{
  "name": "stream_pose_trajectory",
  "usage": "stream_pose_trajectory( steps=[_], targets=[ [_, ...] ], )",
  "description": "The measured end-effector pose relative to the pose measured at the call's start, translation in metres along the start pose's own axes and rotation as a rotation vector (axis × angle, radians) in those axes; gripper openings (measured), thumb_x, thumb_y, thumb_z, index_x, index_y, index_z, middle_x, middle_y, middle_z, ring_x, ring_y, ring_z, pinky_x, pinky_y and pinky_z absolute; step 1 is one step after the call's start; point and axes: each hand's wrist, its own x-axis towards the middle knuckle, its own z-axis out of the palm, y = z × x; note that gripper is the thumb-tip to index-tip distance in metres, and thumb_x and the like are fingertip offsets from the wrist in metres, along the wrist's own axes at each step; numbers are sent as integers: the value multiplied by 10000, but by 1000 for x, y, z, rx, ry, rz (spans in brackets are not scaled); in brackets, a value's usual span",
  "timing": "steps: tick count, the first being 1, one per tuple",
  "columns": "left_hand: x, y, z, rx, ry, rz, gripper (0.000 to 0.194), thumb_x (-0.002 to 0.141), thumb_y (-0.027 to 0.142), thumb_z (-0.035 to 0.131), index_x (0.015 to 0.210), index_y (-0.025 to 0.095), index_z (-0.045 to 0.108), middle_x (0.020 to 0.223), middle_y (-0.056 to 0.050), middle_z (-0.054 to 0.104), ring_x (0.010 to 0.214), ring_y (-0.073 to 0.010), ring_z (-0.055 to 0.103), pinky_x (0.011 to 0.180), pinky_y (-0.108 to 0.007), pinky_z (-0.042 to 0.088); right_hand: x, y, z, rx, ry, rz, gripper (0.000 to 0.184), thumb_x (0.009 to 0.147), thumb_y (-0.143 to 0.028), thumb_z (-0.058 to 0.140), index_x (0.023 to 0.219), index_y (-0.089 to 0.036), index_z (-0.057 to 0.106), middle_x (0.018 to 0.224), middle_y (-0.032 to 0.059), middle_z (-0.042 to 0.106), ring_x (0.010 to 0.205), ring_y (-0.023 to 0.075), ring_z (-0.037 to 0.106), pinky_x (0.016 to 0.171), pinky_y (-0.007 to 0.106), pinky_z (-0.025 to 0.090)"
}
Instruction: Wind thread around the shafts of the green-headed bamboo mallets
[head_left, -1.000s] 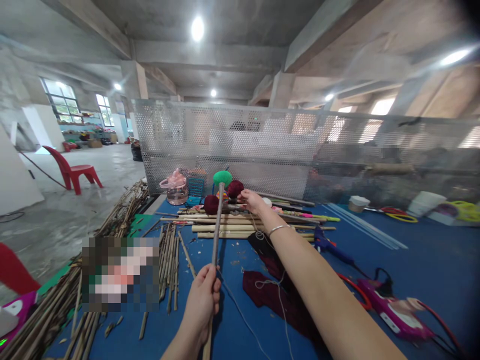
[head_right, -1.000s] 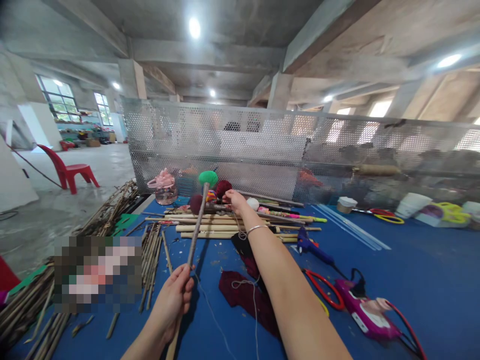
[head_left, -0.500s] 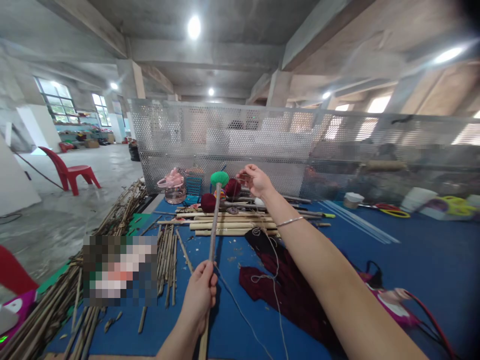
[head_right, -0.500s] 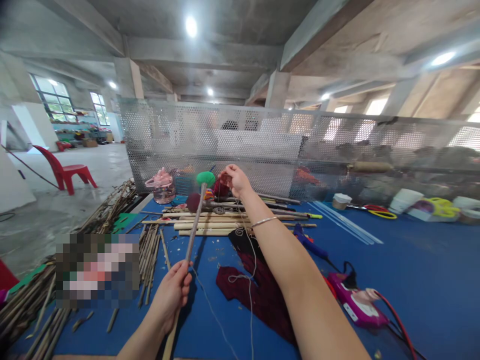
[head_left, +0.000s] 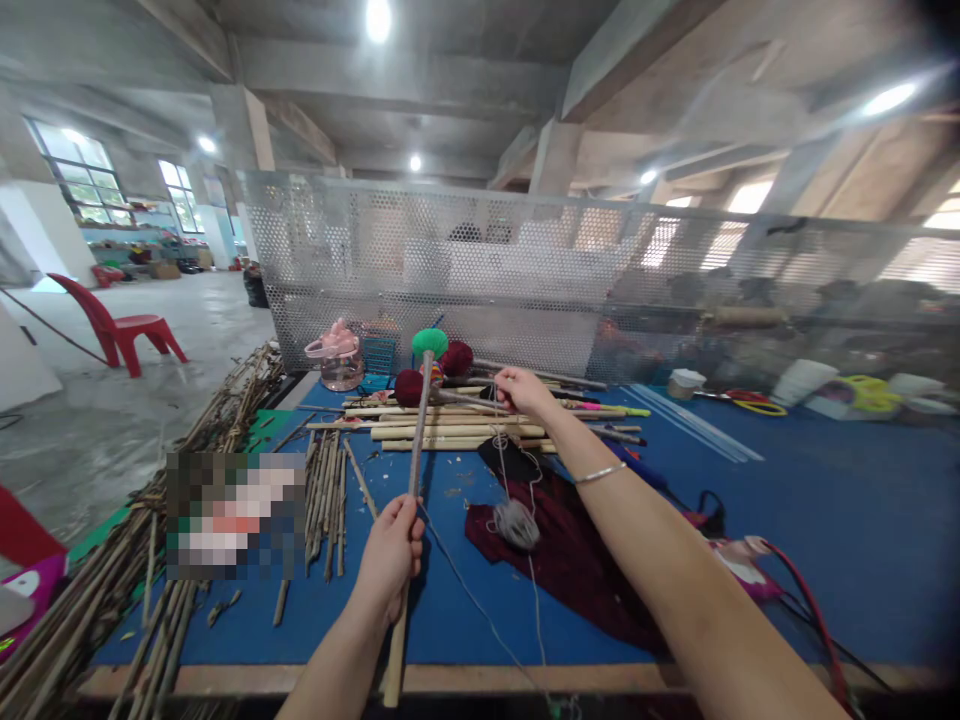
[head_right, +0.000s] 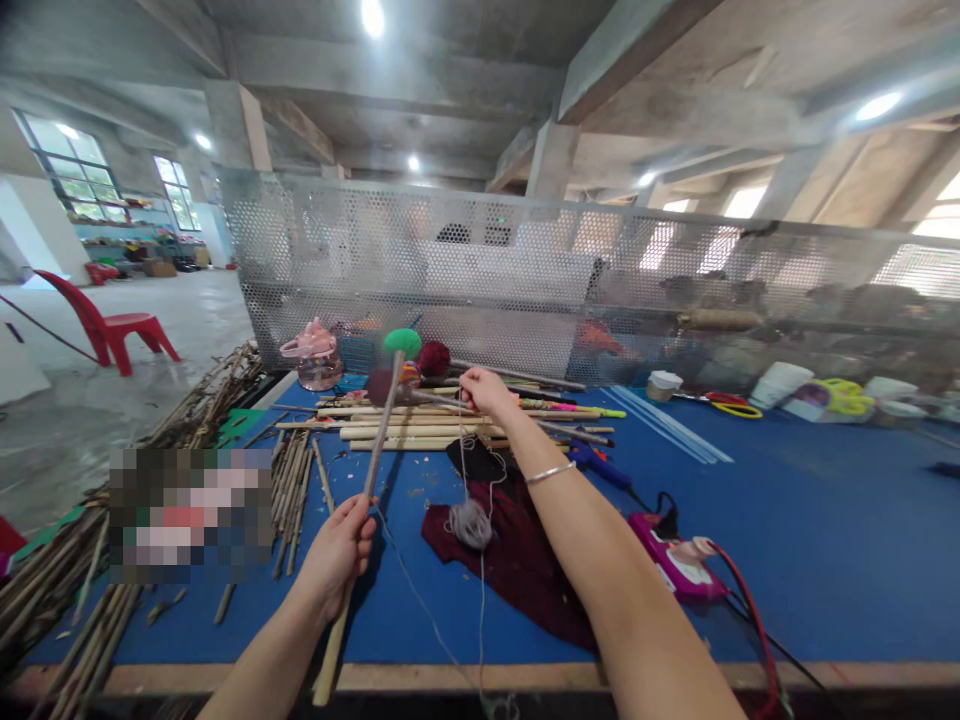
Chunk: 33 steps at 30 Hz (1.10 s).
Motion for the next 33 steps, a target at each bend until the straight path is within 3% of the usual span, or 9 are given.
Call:
stream_pose_trajectory(
  steps=[5,10,13,15,19,23,26,28,33],
  targets=[
    [-1,1,1,6,6,-2,409,653,537,547,880,203,481,527,90,354,351,-8,227,325,-125,133,12,-47,-30,301,66,-108,112,822,-293,413,784,-215,342,660,-23,568,416,59,434,358,134,255],
    [-1,2,1,-16,-3,9,400,659,527,547,885,205,480,522,94,339,353,-7,202,324,-126,118,22,-84,-38,-23,-58,-133,124,784,-263,508,746,-181,423,555,-33,507,340,31,247,329,143,136],
    [-1,1,0,-20,-4,18,396,667,528,541,889,206,480,532,91,342,358,-8,209,324,-126,123,37,-98,-40,-3,-38,-110,100,834,-271,418,798,-179,432,670,18,582,370,42,284,342,152,165],
    [-1,0,0,-17,3,19,392,672,526,537,892,206,481,535,88,346,361,-11,217,323,-127,139,49,-103,-38,-66,-121,-33,155,849,-288,375,813,-164,460,736,60,608,390,49,312,350,163,184],
    [-2,2,-1,-32,4,-10,418,668,544,530,907,206,478,532,91,335,349,-8,193,318,-134,119,55,-83,-8,-559,-405,107,270,758,-391,521,757,-124,565,651,47,594,393,45,328,380,182,224],
    [-3,5,0,-46,-7,-26,438,659,569,524,907,212,474,524,95,320,342,-8,178,317,-136,104,28,-26,44,-997,-704,201,366,495,-454,719,577,-120,595,474,4,538,420,84,423,439,213,305],
    [-4,7,1,-44,-8,-51,445,659,576,522,921,221,471,525,93,326,345,-11,185,318,-133,113,0,13,70,-1073,-638,132,343,367,-395,762,402,-150,524,355,-30,447,398,95,421,453,229,317],
    [-6,7,2,-41,-10,-63,448,658,574,525,934,225,471,526,92,329,347,-12,191,320,-132,118,-14,24,76,-1053,-633,-11,287,398,-335,750,414,-163,520,360,-40,443,408,90,419,453,220,301],
    [-8,7,3,-43,-19,-66,439,660,569,529,929,225,479,521,92,323,341,-10,176,314,-132,111,-7,4,55,-972,-558,-315,116,553,-243,662,601,-179,577,543,-20,549,521,106,460,477,210,277]
  ],
)
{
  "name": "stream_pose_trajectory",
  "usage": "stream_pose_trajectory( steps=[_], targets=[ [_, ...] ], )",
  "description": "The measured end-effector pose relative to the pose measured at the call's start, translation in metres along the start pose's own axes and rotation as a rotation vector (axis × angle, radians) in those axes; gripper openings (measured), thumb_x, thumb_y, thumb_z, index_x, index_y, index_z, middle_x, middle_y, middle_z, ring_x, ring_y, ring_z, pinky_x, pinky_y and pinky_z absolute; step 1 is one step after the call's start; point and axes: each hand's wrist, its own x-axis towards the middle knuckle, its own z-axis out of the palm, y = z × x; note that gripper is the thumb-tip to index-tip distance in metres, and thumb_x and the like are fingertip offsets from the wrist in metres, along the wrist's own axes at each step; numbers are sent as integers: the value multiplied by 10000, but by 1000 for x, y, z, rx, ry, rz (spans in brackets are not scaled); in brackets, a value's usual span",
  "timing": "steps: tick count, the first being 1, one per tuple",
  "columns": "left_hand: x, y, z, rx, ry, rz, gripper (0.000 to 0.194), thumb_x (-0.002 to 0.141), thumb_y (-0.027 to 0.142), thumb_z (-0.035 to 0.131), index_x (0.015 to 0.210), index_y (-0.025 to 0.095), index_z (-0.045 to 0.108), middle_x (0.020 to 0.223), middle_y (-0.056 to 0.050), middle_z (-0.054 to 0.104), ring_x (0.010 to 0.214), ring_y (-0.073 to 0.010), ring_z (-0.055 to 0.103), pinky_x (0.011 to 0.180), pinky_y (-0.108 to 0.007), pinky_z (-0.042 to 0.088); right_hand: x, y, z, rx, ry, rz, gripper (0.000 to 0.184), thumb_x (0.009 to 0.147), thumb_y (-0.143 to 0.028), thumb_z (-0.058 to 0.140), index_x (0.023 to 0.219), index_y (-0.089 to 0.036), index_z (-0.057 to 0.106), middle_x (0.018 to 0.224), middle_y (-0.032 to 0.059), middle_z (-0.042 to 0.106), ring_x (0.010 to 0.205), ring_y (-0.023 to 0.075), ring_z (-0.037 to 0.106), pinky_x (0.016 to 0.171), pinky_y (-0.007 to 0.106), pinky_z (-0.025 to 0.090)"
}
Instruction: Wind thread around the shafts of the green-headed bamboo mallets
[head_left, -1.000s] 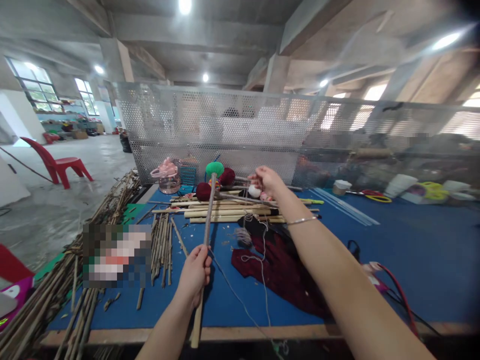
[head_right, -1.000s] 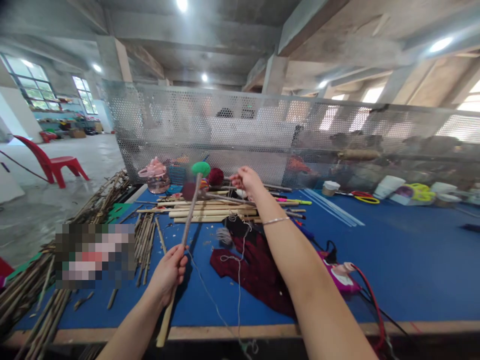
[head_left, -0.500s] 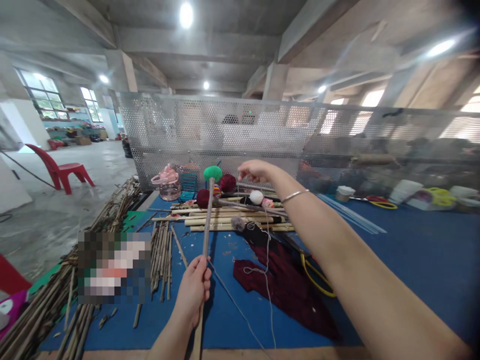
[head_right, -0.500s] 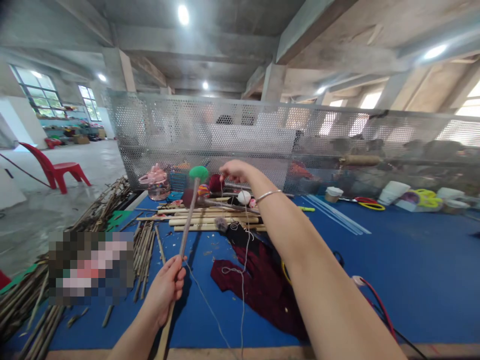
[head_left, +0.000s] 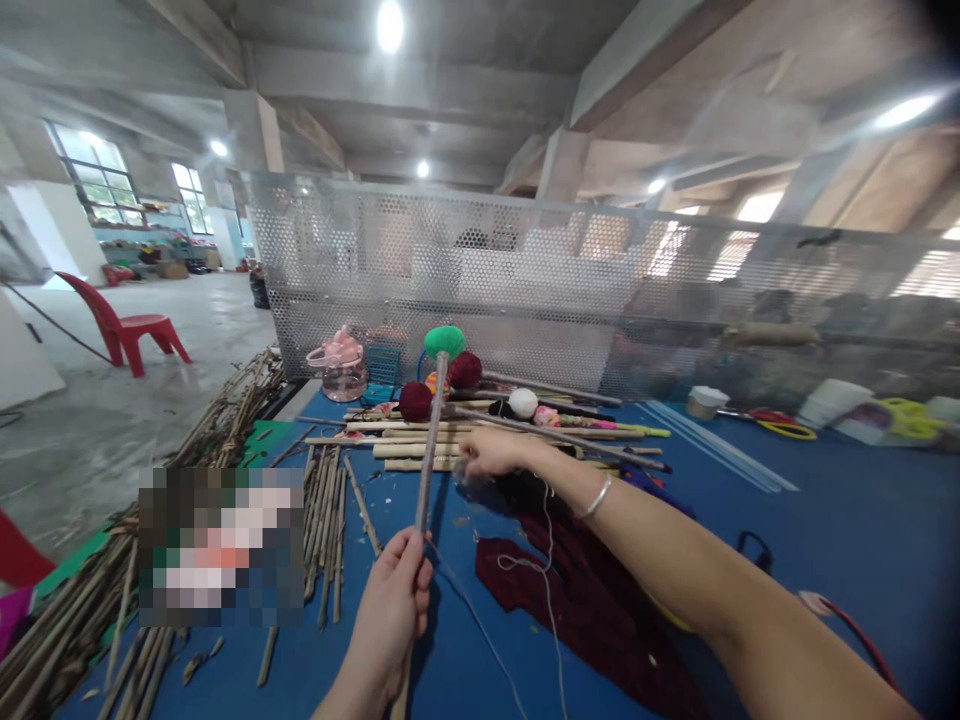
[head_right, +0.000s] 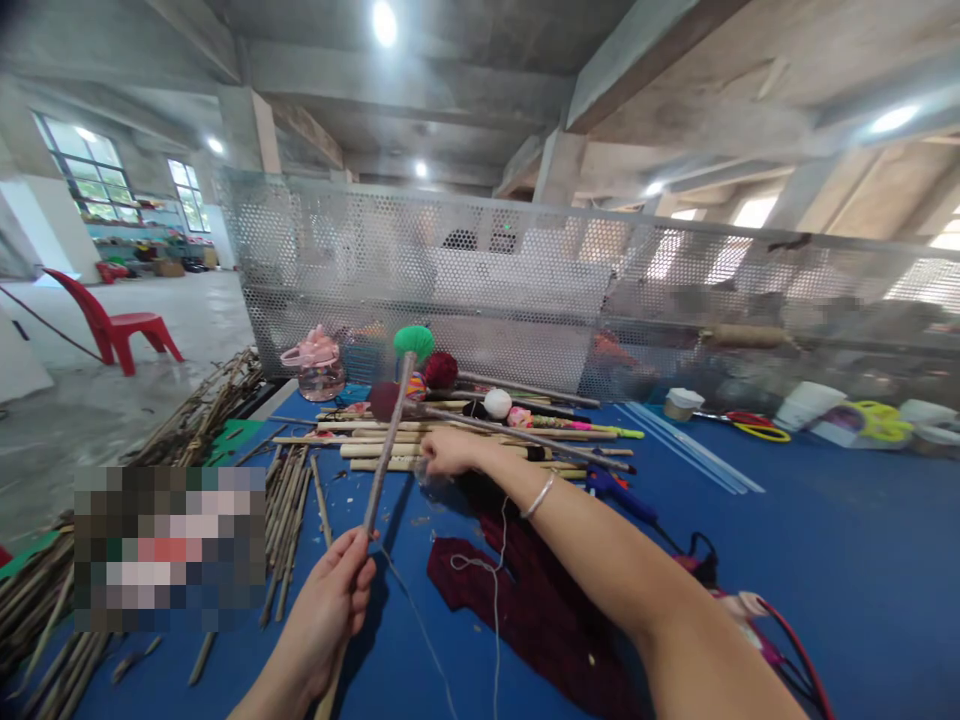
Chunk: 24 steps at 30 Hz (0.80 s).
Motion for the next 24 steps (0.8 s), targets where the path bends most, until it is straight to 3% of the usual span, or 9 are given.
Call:
stream_pose_trajectory(
  steps=[4,7,9,12,15,17,21,23,24],
  targets=[
    [0,1,1,4,5,-4,442,654,572,536,917,221,481,513,95,314,340,-10,180,313,-131,109,13,30,-42,19,380,218,362,697,-479,536,859,-158,580,803,74,617,688,168,534,570,237,330],
    [0,3,2,21,16,11,447,647,578,538,905,217,482,512,97,312,340,-10,174,310,-132,117,21,56,-60,60,393,398,604,680,-611,486,1042,-129,519,980,152,592,829,228,548,651,273,362],
    [1,3,1,32,21,13,448,645,580,538,901,217,480,514,97,316,340,-10,176,310,-132,120,22,66,-66,86,375,419,582,714,-588,463,1066,-127,508,1020,159,578,889,241,539,706,294,369],
    [2,1,0,34,21,20,443,644,572,541,904,220,474,512,100,320,338,-11,185,312,-131,123,13,61,-64,52,452,494,553,679,-530,553,1048,-120,516,1088,184,533,1004,287,481,799,358,351],
    [5,-2,0,41,17,40,441,648,568,535,916,224,472,507,102,323,331,-11,191,316,-129,115,-8,29,-40,117,644,449,532,650,-489,606,1027,-125,513,1165,191,463,1117,310,375,881,416,300],
    [8,-4,1,73,28,60,439,656,572,520,913,219,479,493,101,328,323,-15,202,319,-132,113,-28,-3,-10,434,562,262,428,724,-468,537,1018,-158,502,1094,134,509,1058,242,437,864,374,340],
    [12,7,10,211,25,250,403,664,530,534,875,186,529,423,94,331,317,-38,248,333,-157,151,-69,-59,50,1291,-1,63,512,733,-532,503,1126,-224,390,988,71,531,799,151,558,655,296,446],
    [14,20,19,274,26,386,374,649,474,581,865,169,565,434,68,401,353,-58,321,356,-172,196,-82,-71,63,1470,-127,-25,569,669,-488,609,1125,-236,380,854,27,544,633,111,546,548,246,433],
    [16,28,25,303,20,426,355,643,448,596,857,165,578,447,55,431,374,-68,353,367,-177,210,-85,-72,64,1501,-113,-40,561,647,-461,642,1097,-229,400,767,0,539,543,87,506,492,217,403]
  ],
)
